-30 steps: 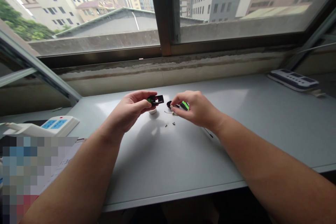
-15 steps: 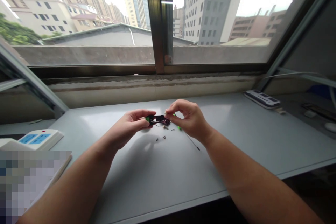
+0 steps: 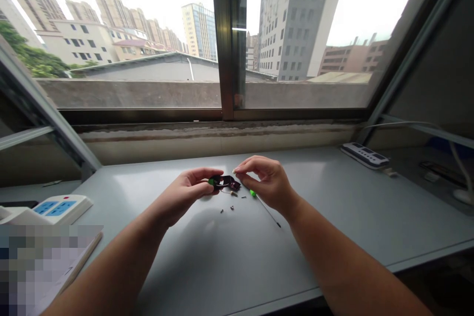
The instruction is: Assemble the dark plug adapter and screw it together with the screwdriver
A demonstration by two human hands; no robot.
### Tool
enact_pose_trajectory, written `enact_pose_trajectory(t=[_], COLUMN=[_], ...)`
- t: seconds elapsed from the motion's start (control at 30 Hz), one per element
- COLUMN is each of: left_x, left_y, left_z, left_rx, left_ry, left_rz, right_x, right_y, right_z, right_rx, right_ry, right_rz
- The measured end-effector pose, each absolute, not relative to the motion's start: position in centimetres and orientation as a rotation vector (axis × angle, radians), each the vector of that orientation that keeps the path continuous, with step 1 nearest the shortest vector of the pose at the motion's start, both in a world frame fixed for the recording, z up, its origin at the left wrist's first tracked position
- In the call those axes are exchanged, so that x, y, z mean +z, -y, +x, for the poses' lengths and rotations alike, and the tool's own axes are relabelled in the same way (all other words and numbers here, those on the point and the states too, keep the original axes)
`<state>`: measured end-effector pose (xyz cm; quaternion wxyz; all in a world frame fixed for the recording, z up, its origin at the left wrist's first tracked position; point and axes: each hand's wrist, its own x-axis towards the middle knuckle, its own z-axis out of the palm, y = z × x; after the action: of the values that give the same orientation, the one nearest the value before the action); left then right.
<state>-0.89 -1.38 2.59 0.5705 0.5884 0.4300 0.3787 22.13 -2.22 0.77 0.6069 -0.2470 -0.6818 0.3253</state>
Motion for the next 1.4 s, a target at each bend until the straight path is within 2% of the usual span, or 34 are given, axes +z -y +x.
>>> enact_pose_trajectory(t=[0.47, 0.7, 1.4], left_x=[2.6, 2.5, 2.6], left_y=[1.3, 1.2, 1.5], left_z=[-1.0, -1.1, -0.9], left_rx=[0.902, 0.917, 0.939], left_ry=[-1.017, -0.995, -0.908], left_rz=[1.379, 1.364, 1.337], right_x=[0.7, 0.0, -1.3], right_y=[2.2, 1.8, 1.6], right_z=[22.3, 22.4, 21.6], right_rx=[0.731, 0.677, 0.836], right_ry=[1.637, 1.823, 1.710], right_rz=[-0.594, -0.815, -0.856])
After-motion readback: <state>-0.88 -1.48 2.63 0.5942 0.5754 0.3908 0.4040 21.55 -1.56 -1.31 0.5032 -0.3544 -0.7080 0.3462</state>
